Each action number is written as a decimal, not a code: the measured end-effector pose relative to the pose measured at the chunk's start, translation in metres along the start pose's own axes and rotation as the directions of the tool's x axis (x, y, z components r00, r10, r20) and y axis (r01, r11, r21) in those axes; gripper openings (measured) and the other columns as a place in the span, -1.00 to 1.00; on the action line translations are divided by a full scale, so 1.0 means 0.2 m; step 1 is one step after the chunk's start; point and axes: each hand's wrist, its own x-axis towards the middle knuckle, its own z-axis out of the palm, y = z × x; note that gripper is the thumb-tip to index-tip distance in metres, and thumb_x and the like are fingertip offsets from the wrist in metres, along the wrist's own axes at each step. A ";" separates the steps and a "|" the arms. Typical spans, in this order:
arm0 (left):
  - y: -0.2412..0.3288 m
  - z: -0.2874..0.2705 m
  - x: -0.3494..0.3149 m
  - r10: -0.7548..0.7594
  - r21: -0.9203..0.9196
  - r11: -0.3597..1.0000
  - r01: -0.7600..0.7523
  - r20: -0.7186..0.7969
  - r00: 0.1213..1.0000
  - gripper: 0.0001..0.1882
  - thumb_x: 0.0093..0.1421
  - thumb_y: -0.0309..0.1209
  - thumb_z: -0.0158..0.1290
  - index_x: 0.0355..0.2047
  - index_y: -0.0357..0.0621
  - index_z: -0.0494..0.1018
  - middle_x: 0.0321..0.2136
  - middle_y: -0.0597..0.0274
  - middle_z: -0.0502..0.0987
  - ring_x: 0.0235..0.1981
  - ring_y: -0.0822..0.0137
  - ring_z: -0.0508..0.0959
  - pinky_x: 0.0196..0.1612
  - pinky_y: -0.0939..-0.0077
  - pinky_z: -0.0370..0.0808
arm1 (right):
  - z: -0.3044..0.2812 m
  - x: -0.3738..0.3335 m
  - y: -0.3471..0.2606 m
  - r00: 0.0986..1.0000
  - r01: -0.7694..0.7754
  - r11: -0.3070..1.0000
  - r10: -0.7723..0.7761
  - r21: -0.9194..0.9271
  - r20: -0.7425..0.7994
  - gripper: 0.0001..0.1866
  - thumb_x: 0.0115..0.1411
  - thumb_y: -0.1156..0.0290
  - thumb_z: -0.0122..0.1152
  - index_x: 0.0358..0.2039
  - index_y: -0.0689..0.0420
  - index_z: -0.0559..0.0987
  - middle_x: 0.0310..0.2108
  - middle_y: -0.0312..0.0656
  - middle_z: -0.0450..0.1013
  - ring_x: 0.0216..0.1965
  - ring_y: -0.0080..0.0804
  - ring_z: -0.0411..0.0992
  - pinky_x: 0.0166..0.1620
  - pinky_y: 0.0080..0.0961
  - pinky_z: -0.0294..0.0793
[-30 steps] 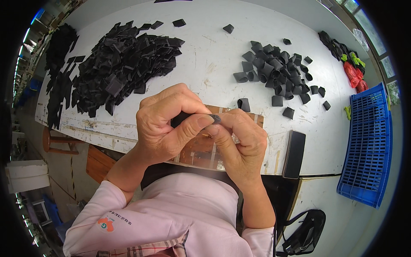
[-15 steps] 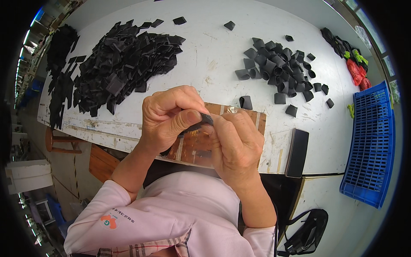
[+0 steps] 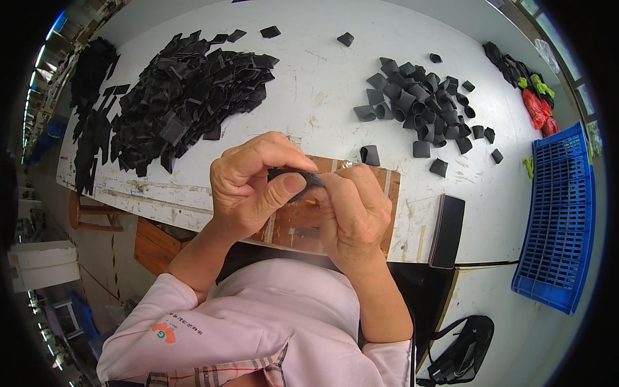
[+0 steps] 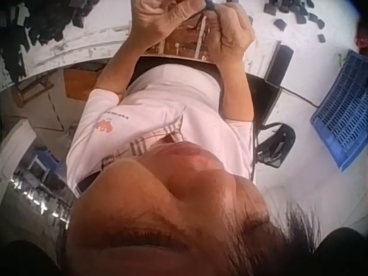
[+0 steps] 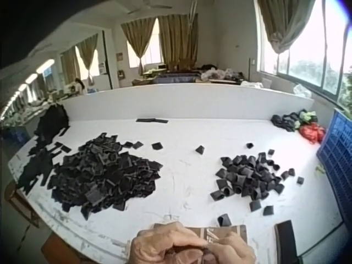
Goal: Inspecting and sorting small black rubber or plastic components at a workbench.
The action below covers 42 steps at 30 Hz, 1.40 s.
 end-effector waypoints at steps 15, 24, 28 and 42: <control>0.09 0.03 -0.04 -0.153 0.013 0.988 0.157 -0.157 0.976 -0.83 0.09 -0.44 0.15 -0.56 -0.23 0.43 -0.69 0.31 0.43 -0.68 0.58 0.35 -0.60 0.67 0.28 | -0.10 0.12 -0.05 0.986 -0.007 0.998 -0.004 0.066 0.167 -0.91 -0.03 0.57 0.22 -0.45 0.23 0.54 -0.62 -0.24 0.37 -0.62 -0.44 0.29 -0.58 -0.55 0.24; 0.06 0.06 -0.04 0.083 0.173 0.983 -0.065 -0.103 0.991 -0.91 0.05 -0.50 0.16 -0.47 -0.23 0.47 -0.60 0.24 0.45 -0.67 0.50 0.38 -0.61 0.64 0.30 | 0.01 -0.02 0.03 0.993 0.110 0.994 -0.110 -0.006 -0.049 -0.84 -0.14 0.59 0.27 -0.47 0.26 0.51 -0.59 -0.21 0.35 -0.61 -0.37 0.27 -0.58 -0.52 0.23; 0.06 0.04 -0.06 0.064 0.228 0.973 -0.044 -0.079 0.995 -0.90 0.05 -0.52 0.15 -0.40 -0.25 0.48 -0.58 0.23 0.46 -0.61 0.47 0.45 -0.59 0.64 0.33 | 0.02 -0.04 0.05 0.981 0.172 0.983 -0.177 -0.061 -0.084 -0.80 -0.18 0.59 0.29 -0.45 0.28 0.52 -0.58 -0.21 0.36 -0.62 -0.39 0.27 -0.60 -0.54 0.22; -0.02 0.06 -0.04 -0.084 -0.280 0.958 0.068 -0.046 0.995 -0.92 0.13 -0.60 0.06 -0.37 -0.23 0.53 -0.51 0.34 0.48 -0.49 0.59 0.43 -0.43 0.72 0.37 | -0.03 -0.01 -0.03 0.997 0.071 0.995 -0.072 -0.069 -0.011 -0.88 -0.04 0.58 0.25 -0.43 0.27 0.52 -0.59 -0.18 0.37 -0.60 -0.36 0.34 -0.59 -0.52 0.29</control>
